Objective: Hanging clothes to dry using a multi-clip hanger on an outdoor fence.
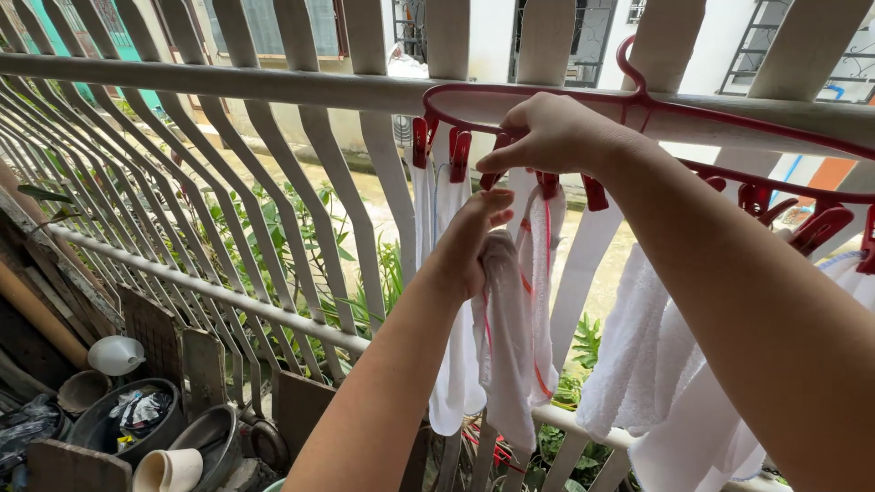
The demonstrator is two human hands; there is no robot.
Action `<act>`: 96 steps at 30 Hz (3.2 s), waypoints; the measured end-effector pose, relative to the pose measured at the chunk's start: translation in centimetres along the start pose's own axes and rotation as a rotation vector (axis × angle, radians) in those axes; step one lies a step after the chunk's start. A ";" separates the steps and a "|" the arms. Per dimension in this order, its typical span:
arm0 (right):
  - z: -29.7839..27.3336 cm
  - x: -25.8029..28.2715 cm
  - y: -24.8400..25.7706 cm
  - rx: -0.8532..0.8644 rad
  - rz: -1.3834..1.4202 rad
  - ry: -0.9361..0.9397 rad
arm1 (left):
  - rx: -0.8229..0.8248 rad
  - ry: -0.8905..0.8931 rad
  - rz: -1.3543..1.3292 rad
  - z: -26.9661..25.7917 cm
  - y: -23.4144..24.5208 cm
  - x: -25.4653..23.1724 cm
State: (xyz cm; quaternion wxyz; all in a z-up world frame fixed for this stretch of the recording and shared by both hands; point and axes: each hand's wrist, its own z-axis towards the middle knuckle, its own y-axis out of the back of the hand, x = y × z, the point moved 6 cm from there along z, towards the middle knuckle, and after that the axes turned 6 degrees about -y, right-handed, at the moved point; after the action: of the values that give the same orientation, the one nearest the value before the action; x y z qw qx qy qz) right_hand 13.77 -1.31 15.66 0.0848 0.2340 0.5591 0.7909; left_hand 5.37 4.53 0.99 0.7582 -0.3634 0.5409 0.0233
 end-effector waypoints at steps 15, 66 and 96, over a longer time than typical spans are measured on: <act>1.5 -1.5 -0.4 0.045 0.363 -0.211 | 0.095 -0.171 -0.025 1.1 4.5 -1.6; -2.3 -3.6 -0.9 -0.288 0.248 0.306 | 0.023 -0.151 -0.167 0.9 2.6 -0.9; -6.8 -11.0 7.4 -1.003 -0.654 0.116 | -0.083 -0.350 0.279 0.7 -3.9 -11.0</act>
State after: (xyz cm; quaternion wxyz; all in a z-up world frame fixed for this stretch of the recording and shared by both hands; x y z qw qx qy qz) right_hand 21.16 -14.06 17.68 0.3932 -0.0622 0.1644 0.9025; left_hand 3.08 6.02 12.35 0.8142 -0.3063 0.4448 0.2131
